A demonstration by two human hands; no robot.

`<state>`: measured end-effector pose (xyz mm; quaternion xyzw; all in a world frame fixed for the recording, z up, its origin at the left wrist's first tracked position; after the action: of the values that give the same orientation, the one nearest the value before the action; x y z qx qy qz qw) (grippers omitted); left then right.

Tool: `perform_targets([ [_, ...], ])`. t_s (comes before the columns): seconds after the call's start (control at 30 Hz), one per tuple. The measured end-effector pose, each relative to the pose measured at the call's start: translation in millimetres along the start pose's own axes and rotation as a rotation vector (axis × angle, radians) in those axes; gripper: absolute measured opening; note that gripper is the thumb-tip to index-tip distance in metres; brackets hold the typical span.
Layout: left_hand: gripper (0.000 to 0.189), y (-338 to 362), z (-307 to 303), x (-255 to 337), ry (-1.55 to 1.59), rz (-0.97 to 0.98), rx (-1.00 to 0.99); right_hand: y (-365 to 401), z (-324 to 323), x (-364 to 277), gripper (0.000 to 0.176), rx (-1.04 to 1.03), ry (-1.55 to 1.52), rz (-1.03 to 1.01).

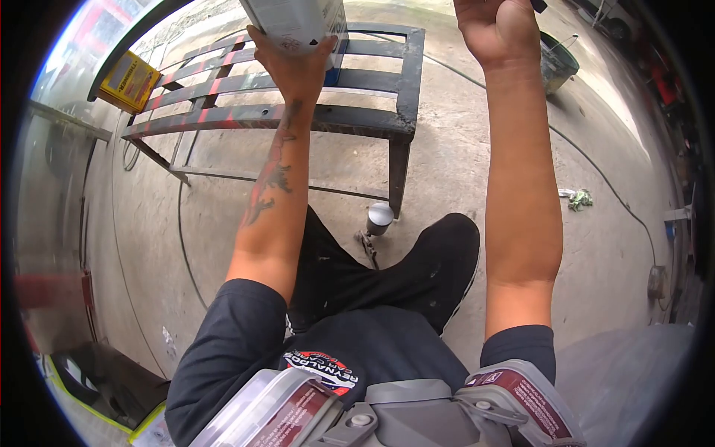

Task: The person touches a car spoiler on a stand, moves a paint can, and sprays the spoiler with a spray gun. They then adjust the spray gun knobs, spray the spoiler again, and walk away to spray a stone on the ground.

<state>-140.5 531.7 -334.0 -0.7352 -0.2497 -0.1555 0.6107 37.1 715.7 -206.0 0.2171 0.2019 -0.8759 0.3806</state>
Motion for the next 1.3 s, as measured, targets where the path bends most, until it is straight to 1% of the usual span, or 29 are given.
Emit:
perform_targets([
  [0.07,0.130,0,-6,-7,0.020,0.018,0.003,2,0,2,0.018,-0.004,-0.005,-0.002],
  [0.27,0.128,-9,-19,-15,-0.111,0.049,-0.013,-1,-10,3,0.019,-0.039,0.003,0.010],
  [0.37,0.128,-13,-23,-18,-0.107,0.078,-0.051,3,-4,4,0.018,-0.016,0.005,-0.006],
  [0.47,0.129,-16,-25,-24,-0.033,0.024,-0.070,2,2,-1,0.017,-0.030,0.016,-0.014],
  [0.5,0.130,-17,-23,-27,0.029,0.014,-0.052,-1,2,-5,0.015,-0.091,0.016,-0.007],
  [0.53,0.130,-16,-21,-31,0.087,0.008,-0.043,-1,5,-7,0.014,-0.091,0.015,-0.033],
  [0.57,0.130,-16,-20,-36,0.140,0.006,-0.044,-2,8,-9,0.013,-0.142,0.041,-0.049],
  [0.6,0.123,-16,-19,-37,0.137,0.021,-0.041,-3,13,-12,0.013,-0.195,0.062,-0.071],
  [0.63,0.117,-12,-18,-36,0.132,0.036,-0.043,3,23,-11,0.014,-0.167,0.148,-0.162],
  [0.67,0.110,-10,-18,-36,0.132,0.056,-0.043,9,24,-9,0.015,-0.254,0.133,-0.174],
  [0.73,0.118,-8,-20,-29,0.298,0.013,-0.052,16,18,-6,0.018,-0.419,0.109,-0.218],
  [0.8,0.118,-11,-23,-22,0.435,0.013,-0.076,20,9,0,0.023,-0.557,0.062,-0.272],
  [0.87,0.115,-13,-25,-21,0.388,-0.008,-0.088,25,13,11,0.027,-0.475,0.075,-0.367],
  [0.9,0.115,-14,-28,-26,0.360,-0.009,-0.090,31,21,17,0.029,-0.325,0.115,-0.428],
  [0.97,0.113,-16,-30,-34,0.324,0.000,-0.089,29,17,22,0.031,-0.206,0.128,-0.470],
  [1.1,0.114,-20,-30,-44,0.320,-0.011,-0.083,24,-2,21,0.029,-0.301,0.079,-0.368],
  [1.2,0.113,-20,-29,-42,0.361,-0.012,-0.096,22,-12,14,0.025,-0.426,0.127,-0.294],
  [1.27,0.113,-20,-25,-34,0.371,-0.028,-0.099,19,-10,15,0.023,-0.375,0.137,-0.307],
  [1.3,0.116,-20,-22,-30,0.383,-0.043,-0.109,15,-9,23,0.022,-0.266,0.119,-0.336],
])
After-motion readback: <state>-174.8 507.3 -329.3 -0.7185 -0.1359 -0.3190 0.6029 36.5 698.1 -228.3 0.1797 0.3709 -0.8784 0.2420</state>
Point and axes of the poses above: each hand's wrist, its own y-axis away from the middle knuckle, its own z-axis out of the palm, x = y × z, the point moved 1 cm from there along -y, towards the middle knuckle, and after that the axes turned 10 degrees about z, right-handed, at the moved point
